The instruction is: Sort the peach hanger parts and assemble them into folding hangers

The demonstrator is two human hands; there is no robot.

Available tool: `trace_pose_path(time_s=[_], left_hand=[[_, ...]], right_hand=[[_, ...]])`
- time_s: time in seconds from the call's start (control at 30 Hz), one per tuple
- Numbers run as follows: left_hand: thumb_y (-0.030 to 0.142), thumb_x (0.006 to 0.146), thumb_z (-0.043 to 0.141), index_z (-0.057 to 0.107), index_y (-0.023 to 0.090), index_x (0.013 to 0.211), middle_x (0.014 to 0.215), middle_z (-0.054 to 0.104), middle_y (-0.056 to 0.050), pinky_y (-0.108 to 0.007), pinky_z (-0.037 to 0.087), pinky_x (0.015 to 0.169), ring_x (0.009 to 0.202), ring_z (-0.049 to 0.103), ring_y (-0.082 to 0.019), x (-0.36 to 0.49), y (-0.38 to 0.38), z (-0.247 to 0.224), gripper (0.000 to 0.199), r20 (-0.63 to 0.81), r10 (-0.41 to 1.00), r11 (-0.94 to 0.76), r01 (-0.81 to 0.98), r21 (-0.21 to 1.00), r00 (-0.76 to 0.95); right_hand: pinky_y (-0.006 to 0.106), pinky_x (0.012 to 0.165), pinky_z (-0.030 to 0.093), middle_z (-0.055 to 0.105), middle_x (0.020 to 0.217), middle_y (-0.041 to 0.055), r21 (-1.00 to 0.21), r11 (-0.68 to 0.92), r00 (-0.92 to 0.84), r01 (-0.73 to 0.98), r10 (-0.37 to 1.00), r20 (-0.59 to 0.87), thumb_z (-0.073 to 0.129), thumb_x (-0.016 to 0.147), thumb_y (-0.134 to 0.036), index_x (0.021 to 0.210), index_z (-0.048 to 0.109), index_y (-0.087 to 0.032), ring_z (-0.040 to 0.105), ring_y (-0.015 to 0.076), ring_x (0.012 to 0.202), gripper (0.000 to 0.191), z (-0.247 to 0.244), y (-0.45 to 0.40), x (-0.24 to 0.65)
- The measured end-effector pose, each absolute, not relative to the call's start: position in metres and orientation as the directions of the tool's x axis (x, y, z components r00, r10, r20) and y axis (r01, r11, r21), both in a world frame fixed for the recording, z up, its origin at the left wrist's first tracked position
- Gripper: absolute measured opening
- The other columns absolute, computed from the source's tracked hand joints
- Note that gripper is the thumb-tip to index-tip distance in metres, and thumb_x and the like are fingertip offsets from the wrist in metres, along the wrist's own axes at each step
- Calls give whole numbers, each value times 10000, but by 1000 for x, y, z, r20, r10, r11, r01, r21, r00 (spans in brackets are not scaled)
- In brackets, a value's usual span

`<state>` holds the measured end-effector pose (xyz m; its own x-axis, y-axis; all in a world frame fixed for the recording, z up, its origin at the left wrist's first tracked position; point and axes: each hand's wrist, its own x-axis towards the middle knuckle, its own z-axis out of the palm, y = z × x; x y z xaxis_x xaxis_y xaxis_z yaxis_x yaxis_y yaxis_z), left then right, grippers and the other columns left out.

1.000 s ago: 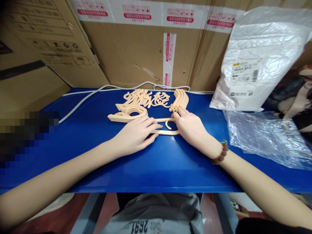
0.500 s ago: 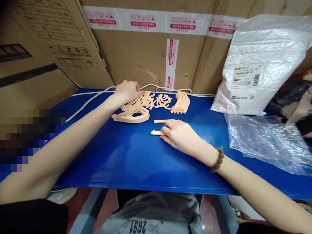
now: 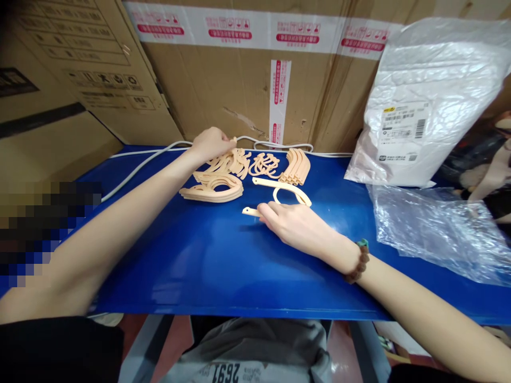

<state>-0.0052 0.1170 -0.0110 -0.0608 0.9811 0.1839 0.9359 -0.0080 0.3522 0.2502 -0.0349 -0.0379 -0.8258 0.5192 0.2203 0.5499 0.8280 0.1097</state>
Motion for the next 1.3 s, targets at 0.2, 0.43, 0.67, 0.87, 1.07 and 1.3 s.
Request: trace_pose_path(time_s=[0.2,0.43,0.67,0.87,1.07,1.3], left_hand=[[211,891,489,568,206,897,1023,622,-80,-325,446,751,849,591,-184,10,79,15,80,691,712,-401,880,254,124],[137,914,492,558,180,941,1024,589,-64,-255,425,589,717,582,-126,31,-5,1,82,617,630,-604,797,8,471],[94,902,434,478,178,839,701,554,9,-242,367,498,573,542,-131,25,-57,-25,114,579,598,-637,767,-77,554],[182,994,323,469,207,915,760,605,-4,-233,404,506,603,600,-142,21,-75,-37,168,462,622,-710,705,-8,632],[432,1022,316,475,228,1062,763,665,-23,-262,405,512,672,664,-190,17,-76,-37,262,172,733,-679,718,153,658],[457,1003,307,470,217,1066,842,718,-28,-268,362,511,683,689,-188,11,-76,-39,297,199,731,-682,696,224,653]], right_hand=[[264,498,249,713,861,64,119,797,-798,592,557,231,270,1069,-339,1078,568,-139,627,150,617,359,-38,-36,250],[274,482,207,705,773,60,169,741,-749,650,589,302,308,1048,-326,1003,578,-141,591,146,529,329,-36,-36,250],[276,510,228,682,775,49,141,780,-782,609,561,271,334,1040,-283,941,526,-156,611,140,599,251,-38,-33,251],[260,515,252,698,849,54,32,797,-784,603,585,207,354,1032,-251,948,502,-172,619,134,628,187,-38,-31,254],[253,529,319,723,868,60,-26,803,-786,595,588,191,384,1007,-240,972,524,-172,650,152,643,160,-34,-33,253],[237,553,397,751,828,20,-85,770,-708,632,619,342,488,988,-368,1197,548,-155,690,149,660,305,-29,-38,252]])
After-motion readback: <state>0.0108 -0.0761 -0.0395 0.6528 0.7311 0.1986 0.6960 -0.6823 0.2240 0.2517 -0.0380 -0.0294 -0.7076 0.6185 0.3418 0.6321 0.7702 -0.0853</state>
